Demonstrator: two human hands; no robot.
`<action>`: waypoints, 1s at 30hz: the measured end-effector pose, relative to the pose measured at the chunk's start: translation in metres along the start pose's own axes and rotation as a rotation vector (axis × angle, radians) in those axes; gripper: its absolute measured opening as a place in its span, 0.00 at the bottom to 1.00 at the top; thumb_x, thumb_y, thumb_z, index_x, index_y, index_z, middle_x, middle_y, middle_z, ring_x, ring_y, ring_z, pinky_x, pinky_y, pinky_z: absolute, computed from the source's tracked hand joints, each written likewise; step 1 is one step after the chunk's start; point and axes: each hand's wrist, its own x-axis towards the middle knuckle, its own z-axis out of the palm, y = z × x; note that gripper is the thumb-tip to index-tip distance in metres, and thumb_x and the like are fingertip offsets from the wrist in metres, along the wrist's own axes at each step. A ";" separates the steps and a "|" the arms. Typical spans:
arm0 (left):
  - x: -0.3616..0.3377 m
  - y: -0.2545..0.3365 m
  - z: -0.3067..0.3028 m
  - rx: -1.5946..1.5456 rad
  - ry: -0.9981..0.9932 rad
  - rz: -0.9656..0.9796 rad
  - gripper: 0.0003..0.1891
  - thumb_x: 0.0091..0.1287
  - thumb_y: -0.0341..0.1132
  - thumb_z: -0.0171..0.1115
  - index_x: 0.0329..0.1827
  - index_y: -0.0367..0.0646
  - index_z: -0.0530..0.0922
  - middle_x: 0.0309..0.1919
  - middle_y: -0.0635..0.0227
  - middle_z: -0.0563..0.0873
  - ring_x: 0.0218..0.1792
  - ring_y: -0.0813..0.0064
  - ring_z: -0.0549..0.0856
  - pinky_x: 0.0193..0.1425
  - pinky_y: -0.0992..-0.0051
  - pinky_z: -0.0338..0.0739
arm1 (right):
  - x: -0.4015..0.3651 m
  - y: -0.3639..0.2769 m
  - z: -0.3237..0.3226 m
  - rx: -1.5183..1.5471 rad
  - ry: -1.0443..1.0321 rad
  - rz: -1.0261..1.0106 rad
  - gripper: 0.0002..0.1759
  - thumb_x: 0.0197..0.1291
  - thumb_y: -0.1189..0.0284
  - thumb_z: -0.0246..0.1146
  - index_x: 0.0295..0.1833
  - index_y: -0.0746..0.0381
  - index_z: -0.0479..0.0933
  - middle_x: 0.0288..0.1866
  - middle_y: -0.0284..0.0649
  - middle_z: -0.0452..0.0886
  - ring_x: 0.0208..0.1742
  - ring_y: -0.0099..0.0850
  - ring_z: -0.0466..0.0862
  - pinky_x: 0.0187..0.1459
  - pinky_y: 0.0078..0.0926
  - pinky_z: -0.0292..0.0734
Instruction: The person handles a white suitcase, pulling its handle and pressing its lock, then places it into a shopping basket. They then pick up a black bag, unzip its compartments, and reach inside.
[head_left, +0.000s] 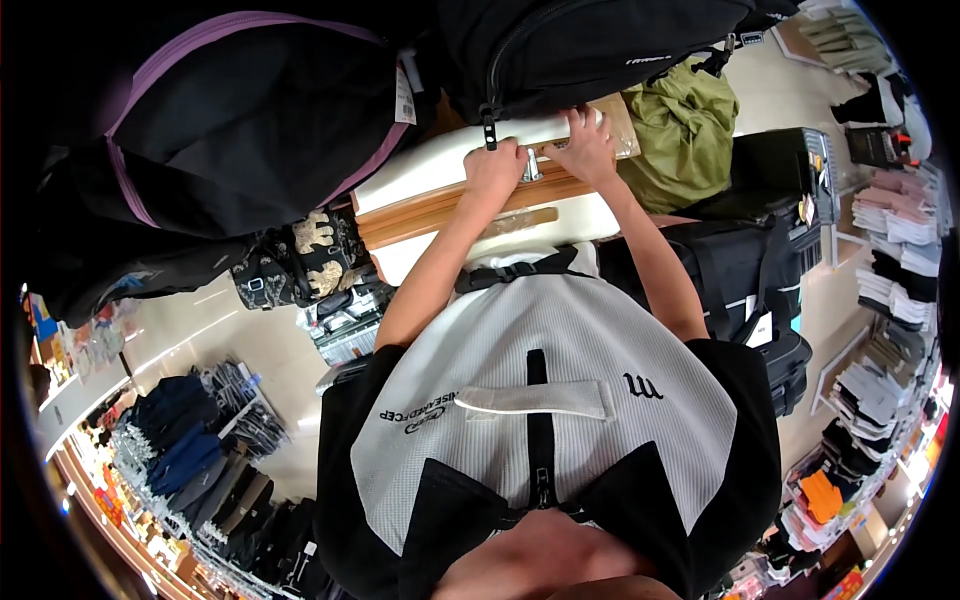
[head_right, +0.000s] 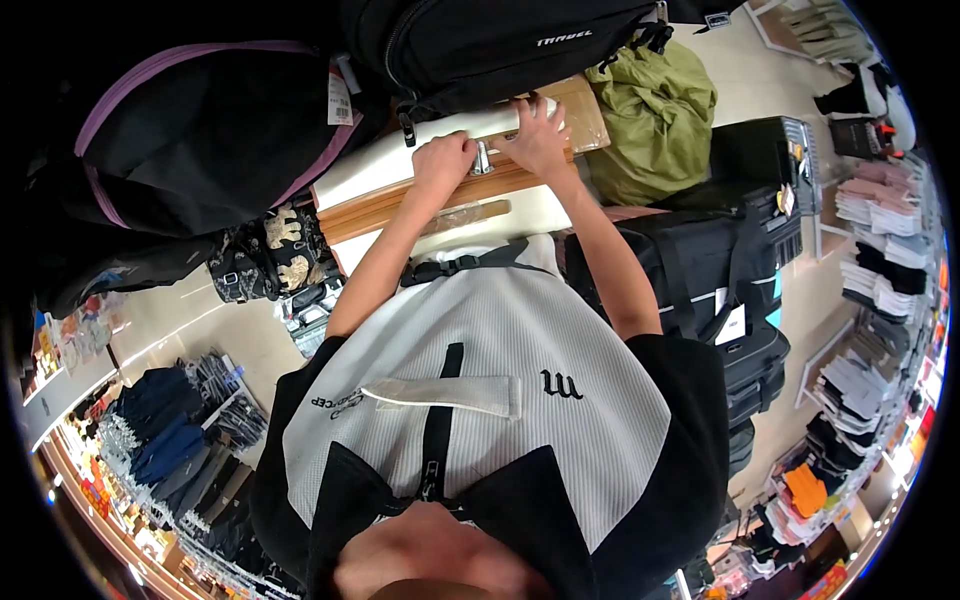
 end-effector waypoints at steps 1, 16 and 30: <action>-0.003 0.000 -0.002 -0.007 -0.006 0.009 0.15 0.69 0.42 0.60 0.34 0.39 0.86 0.23 0.56 0.88 0.27 0.54 0.89 0.36 0.58 0.84 | 0.001 -0.001 -0.001 0.002 -0.011 0.002 0.51 0.45 0.46 0.73 0.75 0.49 0.64 0.76 0.47 0.62 0.77 0.60 0.56 0.63 0.69 0.65; -0.011 0.013 0.005 -0.018 0.002 -0.054 0.13 0.66 0.40 0.62 0.38 0.37 0.81 0.31 0.52 0.89 0.36 0.52 0.89 0.43 0.58 0.82 | 0.003 0.002 0.011 0.008 0.051 -0.001 0.51 0.45 0.45 0.73 0.76 0.49 0.64 0.77 0.49 0.62 0.76 0.62 0.56 0.63 0.73 0.63; -0.091 -0.002 -0.042 0.007 -0.173 0.358 0.20 0.65 0.44 0.69 0.54 0.43 0.78 0.51 0.61 0.78 0.56 0.58 0.76 0.61 0.61 0.72 | 0.008 0.003 0.000 0.095 -0.028 -0.017 0.50 0.48 0.45 0.72 0.76 0.50 0.63 0.78 0.51 0.59 0.77 0.65 0.53 0.67 0.77 0.56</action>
